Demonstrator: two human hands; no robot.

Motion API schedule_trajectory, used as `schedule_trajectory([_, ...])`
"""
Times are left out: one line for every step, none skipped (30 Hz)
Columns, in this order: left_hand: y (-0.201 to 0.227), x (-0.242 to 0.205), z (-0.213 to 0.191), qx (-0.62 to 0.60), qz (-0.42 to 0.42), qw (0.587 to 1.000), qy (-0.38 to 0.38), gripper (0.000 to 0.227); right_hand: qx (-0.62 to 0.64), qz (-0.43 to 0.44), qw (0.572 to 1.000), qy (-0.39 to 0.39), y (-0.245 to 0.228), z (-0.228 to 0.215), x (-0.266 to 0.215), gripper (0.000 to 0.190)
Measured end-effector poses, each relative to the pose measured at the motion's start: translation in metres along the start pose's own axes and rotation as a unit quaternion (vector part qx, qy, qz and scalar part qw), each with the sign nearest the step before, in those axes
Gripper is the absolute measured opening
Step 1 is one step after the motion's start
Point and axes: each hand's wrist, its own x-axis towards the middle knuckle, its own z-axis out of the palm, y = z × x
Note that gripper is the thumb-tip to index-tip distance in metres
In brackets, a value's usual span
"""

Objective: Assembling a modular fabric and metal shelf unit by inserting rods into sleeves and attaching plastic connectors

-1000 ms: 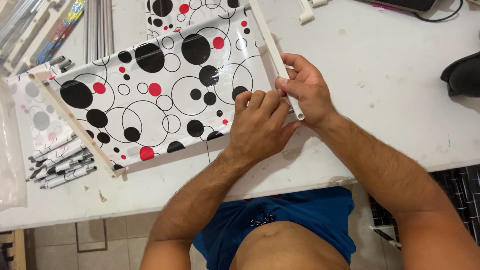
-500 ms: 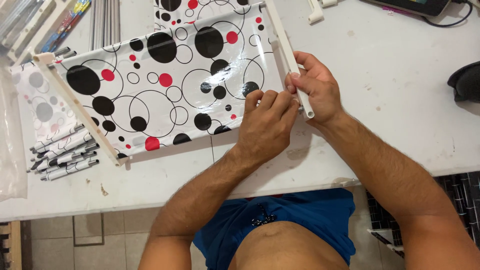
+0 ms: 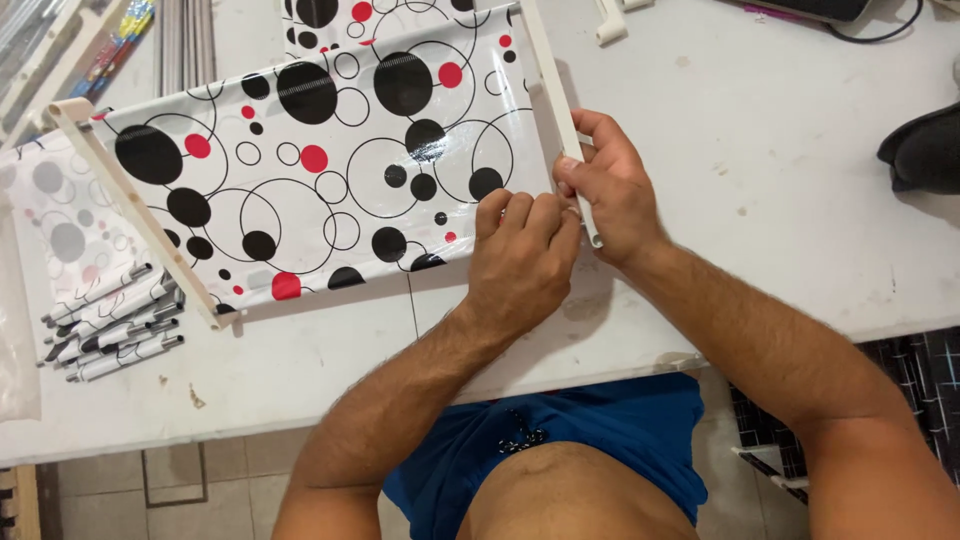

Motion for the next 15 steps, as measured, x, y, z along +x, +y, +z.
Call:
schedule_trajectory([0.001, -0.001, 0.002, -0.003, 0.002, 1.0, 0.007, 0.02, -0.011, -0.004, 1.0, 0.004, 0.0, 0.0, -0.001, 0.041])
schedule_trajectory([0.002, -0.003, 0.003, -0.004, 0.003, 1.0, 0.014, 0.02, -0.022, -0.007, 1.0, 0.008, 0.001, 0.001, -0.002, 0.041])
schedule_trajectory([0.002, -0.005, 0.004, -0.003, 0.002, 1.0, 0.014, 0.02, -0.021, -0.007, 1.0, 0.007, 0.002, 0.002, -0.003, 0.041])
schedule_trajectory([0.001, -0.006, 0.006, -0.006, 0.004, 1.0, 0.023, 0.02, -0.024, -0.01, 1.0, 0.007, 0.002, 0.002, -0.003, 0.042])
schedule_trajectory([0.001, -0.007, 0.008, -0.008, 0.006, 0.999, 0.033, 0.021, -0.027, -0.012, 1.0, 0.007, 0.003, 0.002, -0.002, 0.042])
schedule_trajectory([-0.001, -0.002, 0.005, -0.008, 0.006, 0.999, 0.032, 0.021, -0.027, -0.013, 1.0, 0.007, -0.002, 0.001, -0.001, 0.042])
schedule_trajectory([-0.003, 0.003, 0.002, -0.012, 0.017, 0.999, 0.031, 0.021, -0.034, -0.016, 0.999, 0.002, -0.006, -0.001, 0.001, 0.042])
schedule_trajectory([-0.005, 0.008, -0.002, -0.016, 0.028, 0.999, 0.028, 0.022, -0.041, -0.02, 0.999, -0.003, -0.01, -0.001, 0.001, 0.043])
schedule_trajectory([-0.013, 0.01, -0.022, -0.015, 0.028, 0.999, 0.028, 0.022, -0.04, -0.02, 0.999, -0.003, -0.006, -0.002, 0.002, 0.043])
schedule_trajectory([-0.022, 0.015, -0.036, -0.054, 0.007, 0.998, 0.021, 0.021, -0.026, -0.015, 0.999, -0.022, -0.006, -0.008, 0.007, 0.043])
schedule_trajectory([-0.03, 0.02, -0.051, -0.093, -0.013, 0.995, 0.014, 0.021, -0.012, -0.011, 0.999, -0.042, -0.006, -0.014, 0.011, 0.043])
schedule_trajectory([-0.047, 0.002, -0.074, -0.092, -0.013, 0.996, 0.016, 0.021, -0.014, -0.012, 0.999, -0.043, -0.009, -0.016, 0.015, 0.043])
schedule_trajectory([-0.065, -0.017, -0.096, -0.002, -0.176, 0.977, 0.124, 0.021, 0.002, 0.01, 0.999, -0.045, -0.012, -0.019, 0.019, 0.044])
schedule_trajectory([-0.082, -0.037, -0.118, 0.084, -0.329, 0.914, 0.221, 0.045, 0.019, 0.035, 0.998, -0.039, -0.013, -0.022, 0.018, 0.046])
schedule_trajectory([-0.093, -0.056, -0.141, 0.081, -0.329, 0.916, 0.218, 0.045, 0.019, 0.035, 0.999, -0.034, -0.027, -0.015, 0.013, 0.046])
